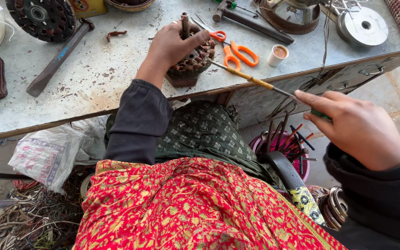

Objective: The person works on a motor stator, using orange-handled scissors to trim copper windings and a screwdriver to adjust or secure components. The person rotates the stator to access different sections and continues the repair process.

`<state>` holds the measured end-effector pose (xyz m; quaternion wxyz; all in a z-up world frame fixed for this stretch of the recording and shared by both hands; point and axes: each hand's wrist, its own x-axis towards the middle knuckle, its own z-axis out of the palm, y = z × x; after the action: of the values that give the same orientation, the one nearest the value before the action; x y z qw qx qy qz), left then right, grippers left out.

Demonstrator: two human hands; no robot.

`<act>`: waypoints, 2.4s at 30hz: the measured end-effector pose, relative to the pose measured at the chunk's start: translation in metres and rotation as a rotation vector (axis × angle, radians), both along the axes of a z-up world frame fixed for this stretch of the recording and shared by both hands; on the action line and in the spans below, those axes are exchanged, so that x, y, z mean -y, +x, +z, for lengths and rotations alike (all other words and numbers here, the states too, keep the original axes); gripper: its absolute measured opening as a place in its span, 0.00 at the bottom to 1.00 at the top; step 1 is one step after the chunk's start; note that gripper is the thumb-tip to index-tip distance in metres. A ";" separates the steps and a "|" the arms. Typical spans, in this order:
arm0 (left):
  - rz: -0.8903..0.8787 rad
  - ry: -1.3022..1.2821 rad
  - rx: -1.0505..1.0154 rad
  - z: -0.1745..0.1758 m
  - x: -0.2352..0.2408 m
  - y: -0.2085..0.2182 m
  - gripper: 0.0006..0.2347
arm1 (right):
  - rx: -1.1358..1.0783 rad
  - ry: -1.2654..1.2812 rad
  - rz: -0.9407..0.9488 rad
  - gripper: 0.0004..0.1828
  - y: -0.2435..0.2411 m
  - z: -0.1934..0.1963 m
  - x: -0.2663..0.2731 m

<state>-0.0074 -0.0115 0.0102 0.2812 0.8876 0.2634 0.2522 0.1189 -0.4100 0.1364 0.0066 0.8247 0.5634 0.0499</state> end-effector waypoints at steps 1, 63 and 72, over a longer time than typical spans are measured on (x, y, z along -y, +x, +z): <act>-0.030 0.020 0.044 0.001 -0.001 -0.002 0.30 | 0.010 -0.034 -0.019 0.28 0.001 0.003 -0.002; -0.199 0.498 0.099 0.008 -0.018 0.003 0.14 | -1.335 0.304 -0.023 0.25 0.031 -0.260 -0.044; 0.064 0.004 0.033 -0.006 -0.016 -0.004 0.25 | -0.609 0.207 -0.005 0.29 0.008 -0.117 0.017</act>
<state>-0.0111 0.0041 0.0042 0.2757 0.8750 0.2864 0.2762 0.1268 -0.4269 0.0196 -0.2459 0.7995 0.5292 -0.1422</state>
